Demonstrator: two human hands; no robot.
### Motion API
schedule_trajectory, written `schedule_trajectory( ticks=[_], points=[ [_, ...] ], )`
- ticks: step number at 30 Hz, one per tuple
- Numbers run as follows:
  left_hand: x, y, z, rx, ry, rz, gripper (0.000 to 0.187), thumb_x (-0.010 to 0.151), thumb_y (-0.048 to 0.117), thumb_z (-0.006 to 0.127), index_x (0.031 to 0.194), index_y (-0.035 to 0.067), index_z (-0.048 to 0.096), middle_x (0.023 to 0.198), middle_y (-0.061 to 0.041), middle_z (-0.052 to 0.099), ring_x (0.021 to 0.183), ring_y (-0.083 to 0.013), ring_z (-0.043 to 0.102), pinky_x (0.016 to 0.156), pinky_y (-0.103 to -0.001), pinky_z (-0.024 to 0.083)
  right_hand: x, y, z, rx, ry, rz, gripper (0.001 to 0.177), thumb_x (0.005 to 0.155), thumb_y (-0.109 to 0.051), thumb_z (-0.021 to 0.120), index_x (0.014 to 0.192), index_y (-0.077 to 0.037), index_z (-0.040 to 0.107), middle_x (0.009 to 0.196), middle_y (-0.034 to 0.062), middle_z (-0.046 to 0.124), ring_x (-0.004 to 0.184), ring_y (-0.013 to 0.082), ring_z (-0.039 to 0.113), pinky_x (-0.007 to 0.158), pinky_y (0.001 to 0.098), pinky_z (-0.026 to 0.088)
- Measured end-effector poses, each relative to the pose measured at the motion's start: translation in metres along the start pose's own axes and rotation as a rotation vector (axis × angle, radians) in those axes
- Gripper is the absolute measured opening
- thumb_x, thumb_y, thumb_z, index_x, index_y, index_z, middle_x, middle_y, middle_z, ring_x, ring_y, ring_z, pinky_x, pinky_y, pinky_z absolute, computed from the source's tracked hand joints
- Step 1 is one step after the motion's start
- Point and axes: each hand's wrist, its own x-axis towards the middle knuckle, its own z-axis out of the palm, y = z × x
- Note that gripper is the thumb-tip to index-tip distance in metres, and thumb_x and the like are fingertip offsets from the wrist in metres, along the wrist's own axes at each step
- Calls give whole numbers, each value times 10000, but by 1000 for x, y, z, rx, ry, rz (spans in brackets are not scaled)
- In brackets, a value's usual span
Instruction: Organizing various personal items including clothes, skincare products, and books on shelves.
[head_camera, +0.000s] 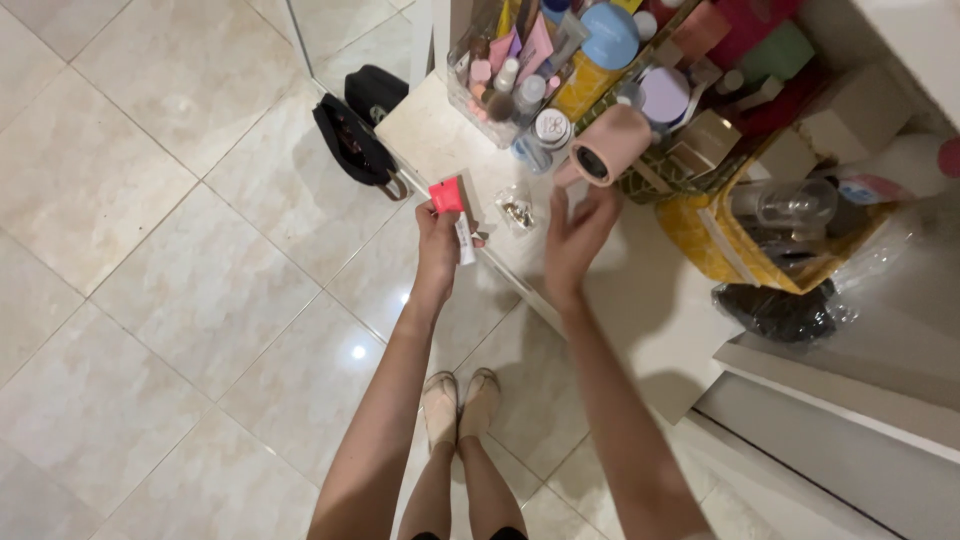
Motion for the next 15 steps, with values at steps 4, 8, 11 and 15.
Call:
schedule_trajectory(
  ticks=[4,8,11,15],
  points=[
    [11,-6,1,90,63,156,352,929,200,651,1204,59,484,928,-32,638,761,-124,622,605,-274,543,-37,-41,-13,-336,-298,-310,343,998,6,517,1336,28,571,1367,203,562,1317,363,529,1157,478,424],
    [19,17,8,243,333,354,307,811,105,865,1014,11,654,805,-24,661,668,-78,568,582,-218,471,-24,-59,-4,-399,-593,-383,502,985,34,484,1486,60,471,1582,258,421,1471,440,384,1219,504,320],
    [31,35,15,264,414,408,311,758,76,920,919,-16,671,756,-24,671,627,-67,580,571,-213,488,-7,-57,10,-418,-667,-386,508,991,59,489,1498,30,472,1600,203,425,1492,388,394,1232,462,351],
    [55,45,22,249,403,450,321,759,76,903,957,-18,668,773,-21,685,623,-61,584,562,-209,489,11,-50,42,-449,-675,-335,483,1012,74,526,1484,-26,511,1599,131,468,1463,323,454,1213,403,404]
  ],
)
